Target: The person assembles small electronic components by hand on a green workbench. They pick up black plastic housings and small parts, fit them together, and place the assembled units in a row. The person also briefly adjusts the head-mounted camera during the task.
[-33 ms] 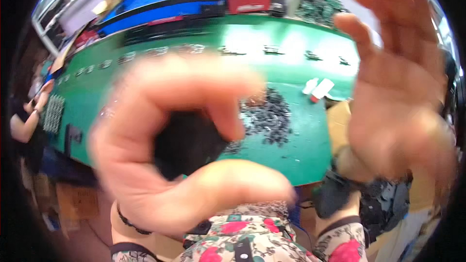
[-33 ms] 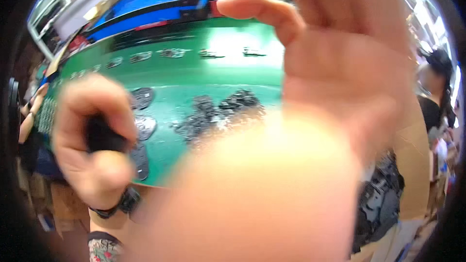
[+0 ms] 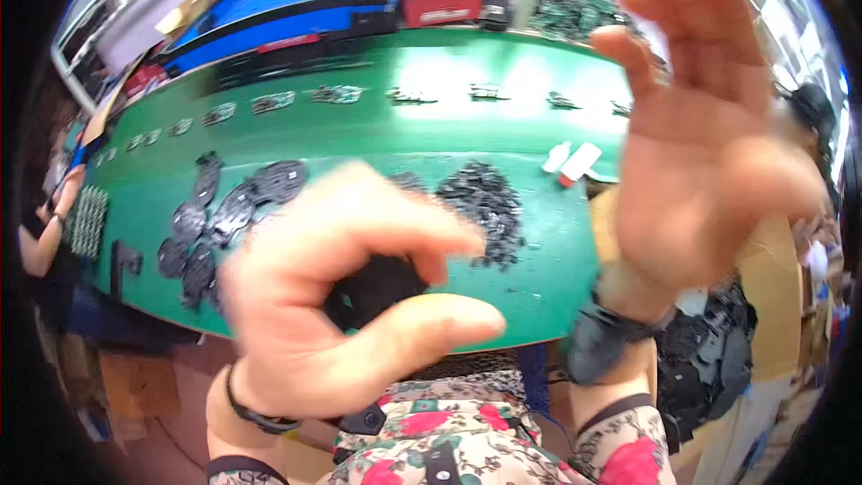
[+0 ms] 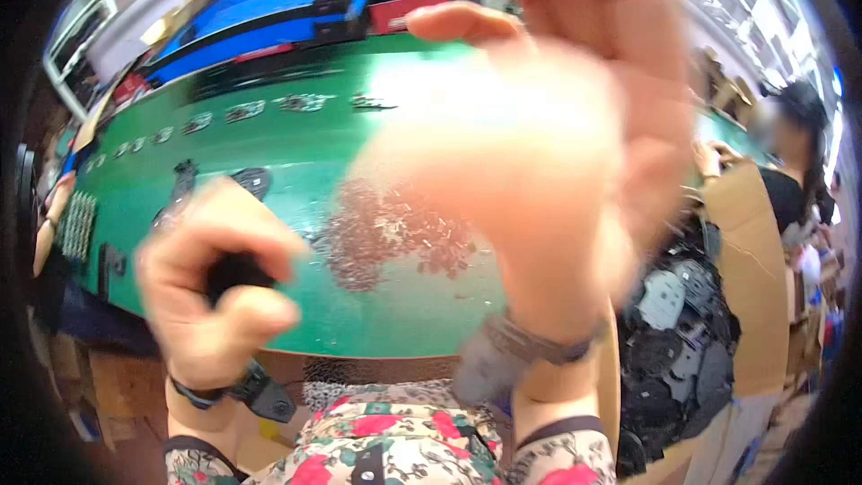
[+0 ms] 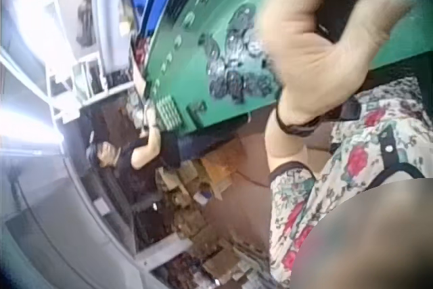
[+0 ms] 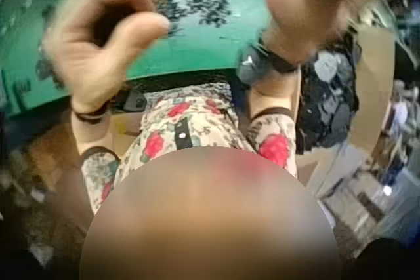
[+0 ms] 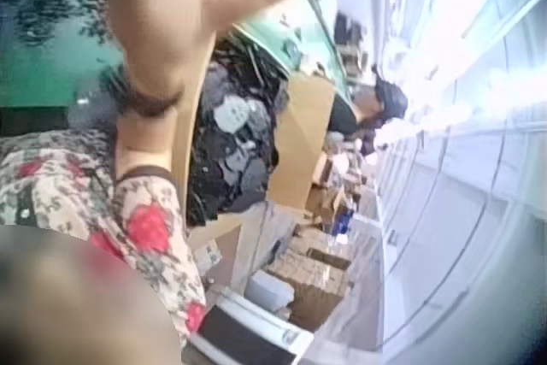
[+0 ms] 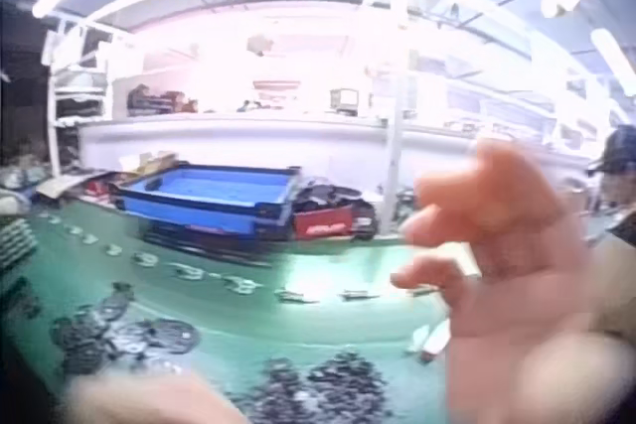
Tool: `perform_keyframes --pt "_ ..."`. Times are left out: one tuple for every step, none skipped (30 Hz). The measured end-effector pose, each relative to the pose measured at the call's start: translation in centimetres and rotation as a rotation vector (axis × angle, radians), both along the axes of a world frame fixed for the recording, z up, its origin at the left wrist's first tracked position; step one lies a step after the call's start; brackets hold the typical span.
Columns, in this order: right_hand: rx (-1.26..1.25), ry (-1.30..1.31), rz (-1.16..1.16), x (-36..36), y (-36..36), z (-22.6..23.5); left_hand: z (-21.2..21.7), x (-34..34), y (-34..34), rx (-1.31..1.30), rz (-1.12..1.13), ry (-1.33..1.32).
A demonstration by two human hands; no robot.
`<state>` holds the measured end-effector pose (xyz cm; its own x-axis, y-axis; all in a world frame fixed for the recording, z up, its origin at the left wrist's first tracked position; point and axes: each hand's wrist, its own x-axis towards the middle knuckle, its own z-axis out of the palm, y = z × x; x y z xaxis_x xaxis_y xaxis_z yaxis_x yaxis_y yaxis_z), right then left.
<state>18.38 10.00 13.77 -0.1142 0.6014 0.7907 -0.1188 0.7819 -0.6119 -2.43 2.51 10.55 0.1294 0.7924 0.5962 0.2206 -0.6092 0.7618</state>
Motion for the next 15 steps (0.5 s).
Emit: perform_keyframes --pt "0.029 0.011 -0.030 -0.3 0.5 -0.3 -0.7 0.6 0.0 -0.134 -0.137 0.061" --pt "0.064 0.024 -0.055 -0.6 0.8 -0.8 -1.9 1.3 -0.2 -0.316 -0.220 0.087" --pt "0.090 0.040 -0.071 -1.2 1.0 -1.5 -3.7 2.1 -0.5 -0.367 -0.224 0.038" --pt "0.110 0.052 -0.090 -1.7 1.2 -2.4 -5.4 3.1 -0.4 -0.420 -0.227 -0.011" --pt "0.127 0.064 -0.103 -2.2 1.2 -3.5 -5.8 3.7 -0.6 -0.550 -0.272 -0.064" --pt "0.126 0.071 -0.112 -2.5 0.8 -4.4 -6.3 4.2 -0.8 -0.686 -0.328 -0.119" --pt "0.174 0.075 -0.132 -2.7 1.1 -5.2 -6.2 4.5 -0.9 -0.738 -0.384 -0.108" --pt "0.189 0.077 -0.146 -2.8 1.3 -6.0 -6.6 4.3 -0.7 -0.586 -0.400 0.093" --pt "0.201 0.078 -0.164 -2.8 1.7 -6.6 -7.0 4.5 -0.6 -0.552 -0.404 0.132" --pt "0.180 0.079 -0.177 -2.8 1.9 -7.2 -7.5 4.8 -0.7 -0.516 -0.408 0.170" --pt "0.159 0.080 -0.189 -2.8 2.2 -7.7 -8.3 5.3 -0.9 -0.353 -0.324 0.176" --pt "0.100 0.096 -0.179 -2.6 2.3 -8.2 -8.3 5.4 -0.8 -0.336 -0.297 0.243" --pt "0.042 0.112 -0.170 -2.4 2.2 -8.7 -8.3 5.5 -0.7 -0.318 -0.270 0.309" --pt "-0.016 0.128 -0.162 -2.2 2.2 -9.3 -8.3 5.6 -0.6 -0.297 -0.244 0.375" --pt "-0.024 0.136 -0.171 -2.2 2.5 -10.1 -8.6 5.7 -0.7 -0.292 -0.235 0.379"
